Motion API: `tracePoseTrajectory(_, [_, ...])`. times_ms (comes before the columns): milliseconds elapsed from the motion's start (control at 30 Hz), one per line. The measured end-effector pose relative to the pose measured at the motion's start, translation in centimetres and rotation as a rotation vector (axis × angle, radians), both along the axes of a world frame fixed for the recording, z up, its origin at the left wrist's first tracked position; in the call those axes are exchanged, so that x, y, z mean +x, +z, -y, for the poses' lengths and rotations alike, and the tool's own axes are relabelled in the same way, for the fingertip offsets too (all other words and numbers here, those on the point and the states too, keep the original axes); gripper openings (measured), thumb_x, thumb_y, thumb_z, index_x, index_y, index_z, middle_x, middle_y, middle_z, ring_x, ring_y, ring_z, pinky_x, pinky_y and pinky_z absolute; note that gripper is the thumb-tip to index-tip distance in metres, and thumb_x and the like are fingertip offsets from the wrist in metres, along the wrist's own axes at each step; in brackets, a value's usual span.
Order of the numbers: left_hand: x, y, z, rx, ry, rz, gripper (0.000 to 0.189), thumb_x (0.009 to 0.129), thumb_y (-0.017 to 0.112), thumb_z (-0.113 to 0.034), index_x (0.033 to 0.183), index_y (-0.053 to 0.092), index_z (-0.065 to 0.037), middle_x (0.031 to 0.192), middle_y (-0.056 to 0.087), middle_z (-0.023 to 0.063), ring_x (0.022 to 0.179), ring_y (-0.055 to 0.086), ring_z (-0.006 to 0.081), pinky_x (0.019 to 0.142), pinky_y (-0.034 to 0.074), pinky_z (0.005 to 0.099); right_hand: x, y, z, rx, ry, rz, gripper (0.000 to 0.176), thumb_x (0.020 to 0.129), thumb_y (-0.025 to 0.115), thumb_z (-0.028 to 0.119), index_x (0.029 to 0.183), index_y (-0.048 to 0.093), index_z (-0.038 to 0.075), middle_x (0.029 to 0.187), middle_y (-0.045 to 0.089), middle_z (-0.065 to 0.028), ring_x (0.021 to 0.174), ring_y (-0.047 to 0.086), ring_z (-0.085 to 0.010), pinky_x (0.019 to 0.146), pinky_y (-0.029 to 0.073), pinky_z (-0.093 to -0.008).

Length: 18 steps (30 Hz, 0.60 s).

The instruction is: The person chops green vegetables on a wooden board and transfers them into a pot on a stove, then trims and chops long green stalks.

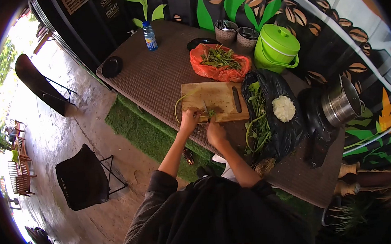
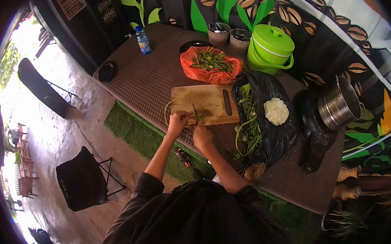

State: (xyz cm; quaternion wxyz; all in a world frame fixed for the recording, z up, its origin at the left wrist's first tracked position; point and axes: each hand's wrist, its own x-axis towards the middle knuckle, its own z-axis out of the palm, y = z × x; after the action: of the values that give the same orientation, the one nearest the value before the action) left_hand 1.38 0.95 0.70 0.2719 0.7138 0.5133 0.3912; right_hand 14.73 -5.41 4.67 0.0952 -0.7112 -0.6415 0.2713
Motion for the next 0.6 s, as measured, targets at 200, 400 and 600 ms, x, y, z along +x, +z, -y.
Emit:
tracePoseTrajectory(200, [-0.1, -0.5, -0.3, 0.064, -0.047, 0.038, 0.013, 0.074, 0.062, 0.002, 0.085, 0.068, 0.003, 0.080, 0.065, 0.0206, 0.075, 0.064, 0.0339, 0.066, 0.050, 0.0382, 1.2, -1.4, -1.8, -0.047, 0.057, -0.185, 0.035, 0.098, 0.040, 0.023, 0.119, 0.036, -0.005, 0.074, 0.064, -0.0227, 0.063, 0.063, -0.0383, 0.054, 0.051, -0.0487])
tracePoseTrajectory(400, [0.1, 0.1, 0.1, 0.024, -0.025, 0.066, 0.010, 0.076, 0.063, 0.000, 0.084, 0.067, 0.004, 0.079, 0.064, 0.0220, 0.074, 0.063, 0.0358, 0.065, 0.049, 0.0389, -0.3, -1.7, 0.3, 0.044, 0.026, -0.021, 0.035, 0.098, 0.041, 0.022, 0.118, 0.037, -0.006, 0.075, 0.063, -0.0220, 0.064, 0.063, -0.0383, 0.053, 0.051, -0.0484])
tracePoseTrajectory(600, [0.2, -0.1, 0.1, 0.039, -0.002, 0.056, 0.010, 0.076, 0.063, 0.000, 0.083, 0.067, 0.004, 0.078, 0.064, 0.0221, 0.074, 0.063, 0.0367, 0.067, 0.049, 0.0402, 1.0, -0.1, -1.8, -0.069, 0.084, -0.109, 0.028, 0.097, 0.041, 0.020, 0.114, 0.038, -0.002, 0.085, 0.063, -0.0260, 0.075, 0.064, -0.0398, 0.060, 0.052, -0.0473])
